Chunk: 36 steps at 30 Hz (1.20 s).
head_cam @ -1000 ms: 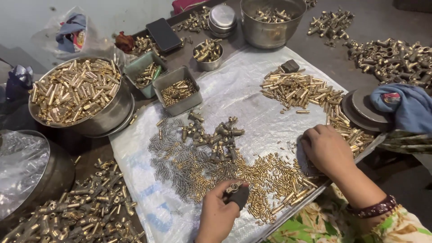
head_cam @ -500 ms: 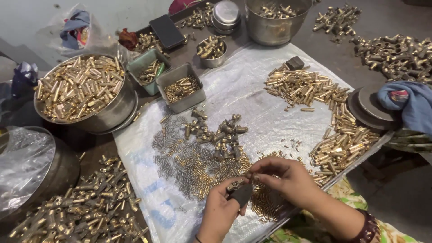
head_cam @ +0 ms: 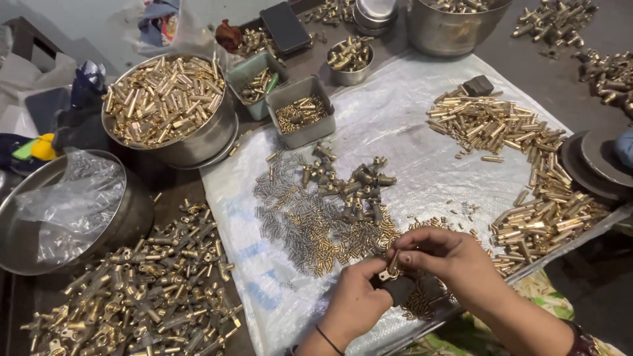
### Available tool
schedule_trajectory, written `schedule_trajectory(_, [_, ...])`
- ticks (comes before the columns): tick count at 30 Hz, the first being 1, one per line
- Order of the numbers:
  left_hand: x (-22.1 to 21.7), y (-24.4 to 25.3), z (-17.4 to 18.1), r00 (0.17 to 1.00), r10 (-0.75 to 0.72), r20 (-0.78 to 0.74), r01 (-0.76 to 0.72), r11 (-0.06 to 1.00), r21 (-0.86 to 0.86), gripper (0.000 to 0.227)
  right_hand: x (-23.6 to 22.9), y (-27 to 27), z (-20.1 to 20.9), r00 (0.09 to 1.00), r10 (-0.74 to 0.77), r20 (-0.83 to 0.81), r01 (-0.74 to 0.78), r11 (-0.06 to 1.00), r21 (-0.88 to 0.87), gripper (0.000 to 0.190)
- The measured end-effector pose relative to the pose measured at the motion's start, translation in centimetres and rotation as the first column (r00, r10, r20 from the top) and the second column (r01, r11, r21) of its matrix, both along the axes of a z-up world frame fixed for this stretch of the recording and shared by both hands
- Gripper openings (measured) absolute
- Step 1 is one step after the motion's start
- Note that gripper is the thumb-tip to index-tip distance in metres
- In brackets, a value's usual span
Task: The person sorts a large pile of small brass and steel hardware components spread on a plastic sheet on the workbench. They hold a magnet in one hand, use it to lift and separate ferrous pieces from the brass ones, and place the sorted pieces into piles and small containers on the table.
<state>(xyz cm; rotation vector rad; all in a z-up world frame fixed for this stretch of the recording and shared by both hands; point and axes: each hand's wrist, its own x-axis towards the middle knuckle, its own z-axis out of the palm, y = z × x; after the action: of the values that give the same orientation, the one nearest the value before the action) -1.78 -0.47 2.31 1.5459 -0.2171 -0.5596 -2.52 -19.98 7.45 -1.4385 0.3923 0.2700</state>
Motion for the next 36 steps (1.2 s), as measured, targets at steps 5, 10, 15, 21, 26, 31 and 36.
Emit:
schedule_trajectory(5, [0.1,0.3,-1.0,0.996,-0.063,-0.067,0.060,0.998,-0.036,0.023,-0.3,-0.6,-0.9,0.971,0.132,0.198,-0.104,0.983,-0.149,0.023])
schedule_trajectory(10, [0.4,0.9,1.7,0.886,-0.113,-0.449,-0.023,0.957,-0.288,0.022,-0.8,-0.3,1.0,0.866,0.327,0.379,-0.148,0.890,-0.431,0.030])
schedule_trajectory(15, [0.9,1.0,1.4,0.939,-0.101,-0.329,0.023,0.972,-0.234,0.023,2.3,-4.2,1.3,0.967,0.218,0.136,-0.057,0.696,-0.716,0.023])
schedule_trajectory(21, [1.1,0.7,2.1,0.930,0.075,-0.359,-0.130,0.983,-0.131,0.023,3.6,-8.4,-0.4,0.985,0.165,0.050,0.002,0.276,-0.961,0.023])
schedule_trajectory(26, [1.2,0.7,-2.4,0.959,0.087,-0.268,-0.139,0.974,-0.180,0.025,3.3,-7.6,-1.3,0.899,0.386,0.206,0.176,0.112,-0.978,0.022])
schedule_trajectory(31, [1.4,1.1,1.6,0.882,0.056,-0.469,-0.205,0.940,-0.273,0.048,3.2,-3.6,1.8,0.956,0.257,0.143,0.059,0.307,-0.950,0.022])
schedule_trajectory(36, [1.7,0.9,1.1,0.799,0.060,-0.599,-0.295,0.906,-0.303,0.057,0.9,1.2,1.6,0.641,0.599,0.479,0.008,0.619,-0.785,0.026])
